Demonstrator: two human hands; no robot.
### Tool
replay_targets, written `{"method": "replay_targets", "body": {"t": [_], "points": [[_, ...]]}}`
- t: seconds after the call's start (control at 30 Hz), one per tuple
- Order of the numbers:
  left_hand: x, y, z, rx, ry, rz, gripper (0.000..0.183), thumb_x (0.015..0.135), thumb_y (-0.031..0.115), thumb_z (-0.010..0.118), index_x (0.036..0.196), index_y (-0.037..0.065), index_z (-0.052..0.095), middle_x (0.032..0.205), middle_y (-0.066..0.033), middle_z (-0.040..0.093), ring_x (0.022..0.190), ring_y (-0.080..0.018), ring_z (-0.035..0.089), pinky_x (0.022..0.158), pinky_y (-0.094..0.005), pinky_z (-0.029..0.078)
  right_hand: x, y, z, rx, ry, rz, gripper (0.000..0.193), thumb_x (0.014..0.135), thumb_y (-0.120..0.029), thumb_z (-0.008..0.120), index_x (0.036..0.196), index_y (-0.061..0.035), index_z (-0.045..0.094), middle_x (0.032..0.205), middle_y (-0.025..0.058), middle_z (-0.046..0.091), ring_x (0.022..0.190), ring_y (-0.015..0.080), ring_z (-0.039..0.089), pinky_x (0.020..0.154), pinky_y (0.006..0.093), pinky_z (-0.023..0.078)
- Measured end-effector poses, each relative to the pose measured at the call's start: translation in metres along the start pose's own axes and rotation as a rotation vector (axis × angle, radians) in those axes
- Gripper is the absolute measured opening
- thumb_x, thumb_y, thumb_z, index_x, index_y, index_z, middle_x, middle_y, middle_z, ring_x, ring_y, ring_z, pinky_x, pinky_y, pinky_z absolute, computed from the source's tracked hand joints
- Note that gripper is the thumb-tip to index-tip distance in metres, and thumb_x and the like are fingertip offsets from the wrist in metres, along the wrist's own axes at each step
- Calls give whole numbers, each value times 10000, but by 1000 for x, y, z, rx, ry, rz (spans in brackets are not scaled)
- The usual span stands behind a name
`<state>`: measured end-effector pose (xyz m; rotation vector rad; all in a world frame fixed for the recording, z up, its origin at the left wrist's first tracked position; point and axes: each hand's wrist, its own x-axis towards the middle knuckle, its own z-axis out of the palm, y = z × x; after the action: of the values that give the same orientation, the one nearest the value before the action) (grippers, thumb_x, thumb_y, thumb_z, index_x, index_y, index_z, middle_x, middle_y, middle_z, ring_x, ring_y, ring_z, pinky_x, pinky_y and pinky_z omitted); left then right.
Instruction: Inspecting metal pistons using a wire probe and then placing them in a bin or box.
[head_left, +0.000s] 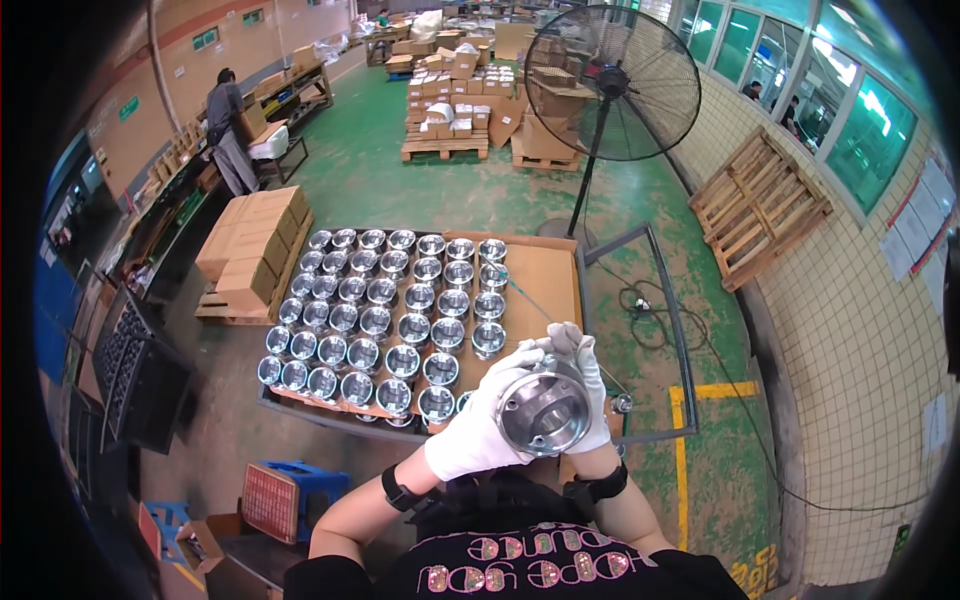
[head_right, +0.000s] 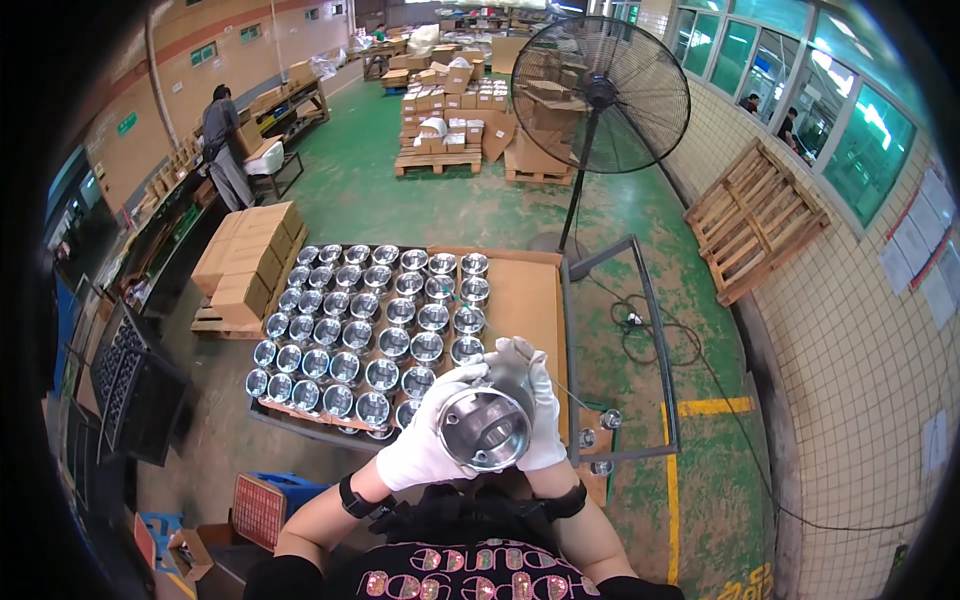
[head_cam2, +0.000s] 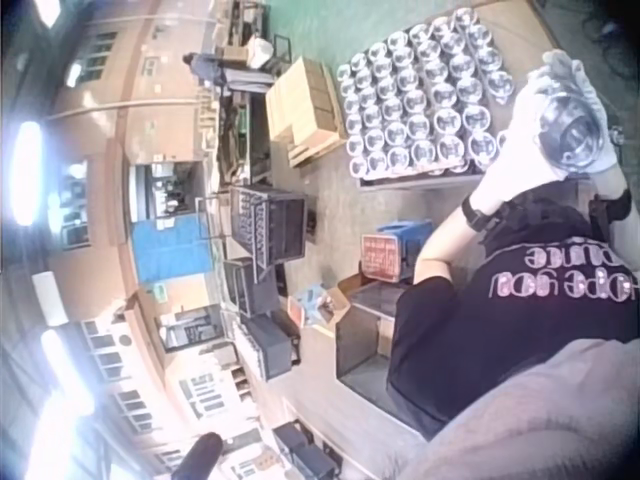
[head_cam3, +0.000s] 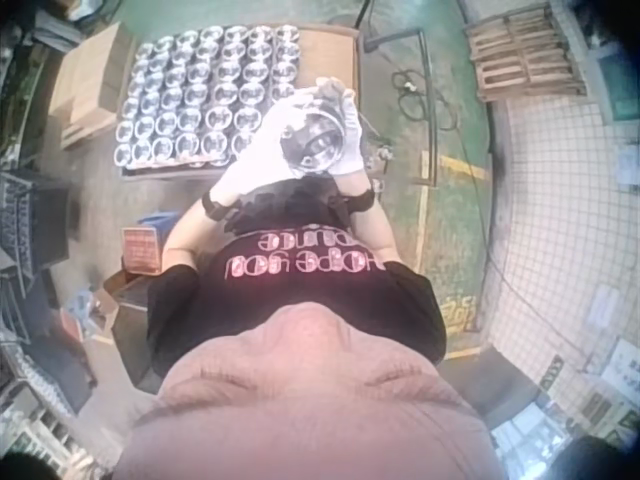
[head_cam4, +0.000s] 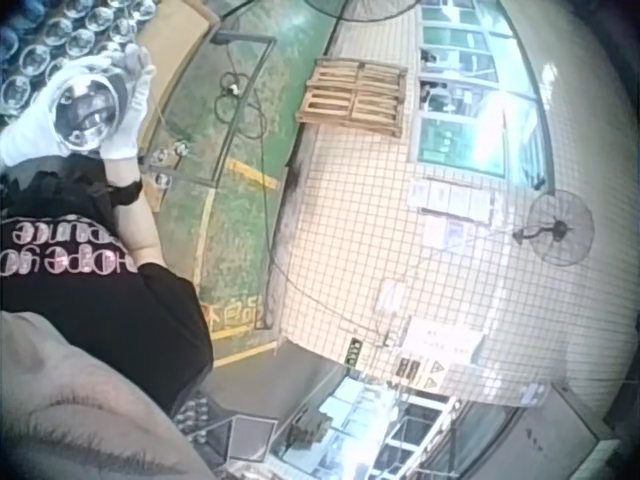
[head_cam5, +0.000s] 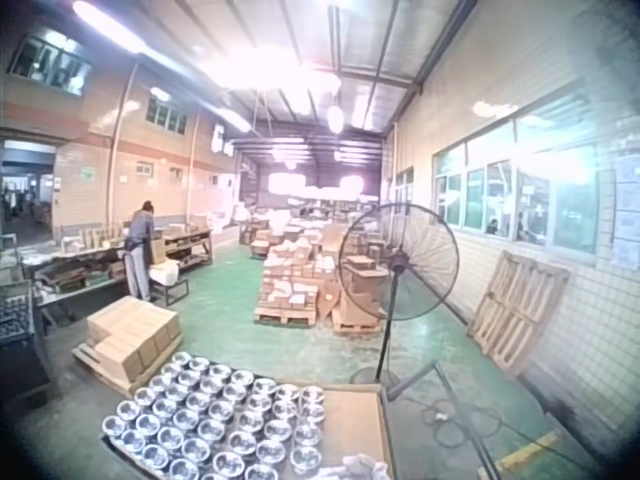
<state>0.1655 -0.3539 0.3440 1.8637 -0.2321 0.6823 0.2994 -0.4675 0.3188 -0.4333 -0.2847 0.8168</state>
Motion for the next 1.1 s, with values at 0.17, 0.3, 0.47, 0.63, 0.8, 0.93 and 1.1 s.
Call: {"method": "replay_targets", "body": {"t": [0.17,0.3,0.47,0.63,0.8,0.93,1.1], "points": [[4,5,1,76,32,63,1037,580,109,980,1453,102,420,1540,-190,407,1441,-368,432,1181,-478,391,6,1,-7,35,-11,32,471,1087,-451,493,1393,-95,542,1336,45,662,1212,230,613,1083,407,502],[3,3,1,90,80,74,1032,577,105,975,1455,100,433,1533,-196,423,1441,-380,433,1184,-482,386,14,5,-12,64,-48,46,458,1091,-443,488,1380,-94,555,1325,46,669,1204,236,619,1091,413,496],[-5,-10,28,-88,301,-69,1180,628,184,992,1542,41,258,1535,-170,459,1414,-285,484,1193,-424,373,16,1,-1,9,28,40,453,1093,-429,484,1394,-95,546,1341,62,670,1240,329,625,1108,476,499],[-4,-9,45,-60,533,-105,1144,634,220,984,1516,21,284,1472,-166,514,1382,-288,506,1184,-426,373,23,3,0,-22,27,69,465,1091,-434,485,1402,-92,538,1342,66,673,1226,311,635,1079,477,525],[1,-2,33,107,609,-77,993,634,207,950,1444,26,405,1367,-158,585,1253,-283,593,1104,-408,440,27,13,19,-235,112,2,507,1092,-461,479,1394,-57,535,1329,116,667,1164,253,648,1074,444,515],[8,10,8,196,568,-71,828,648,182,903,1364,22,518,1264,-132,615,1154,-267,628,1032,-384,494,33,-26,45,-559,-20,-327,482,1094,-486,466,1197,-33,596,1122,146,695,1022,242,684,1007,426,522],[3,21,-41,297,372,-169,848,631,225,919,1356,27,526,1249,-129,634,1157,-262,636,1015,-381,507,38,-118,95,-1099,-287,-717,494,1107,-474,438,994,-19,595,811,85,644,639,178,632,918,384,523]]}}
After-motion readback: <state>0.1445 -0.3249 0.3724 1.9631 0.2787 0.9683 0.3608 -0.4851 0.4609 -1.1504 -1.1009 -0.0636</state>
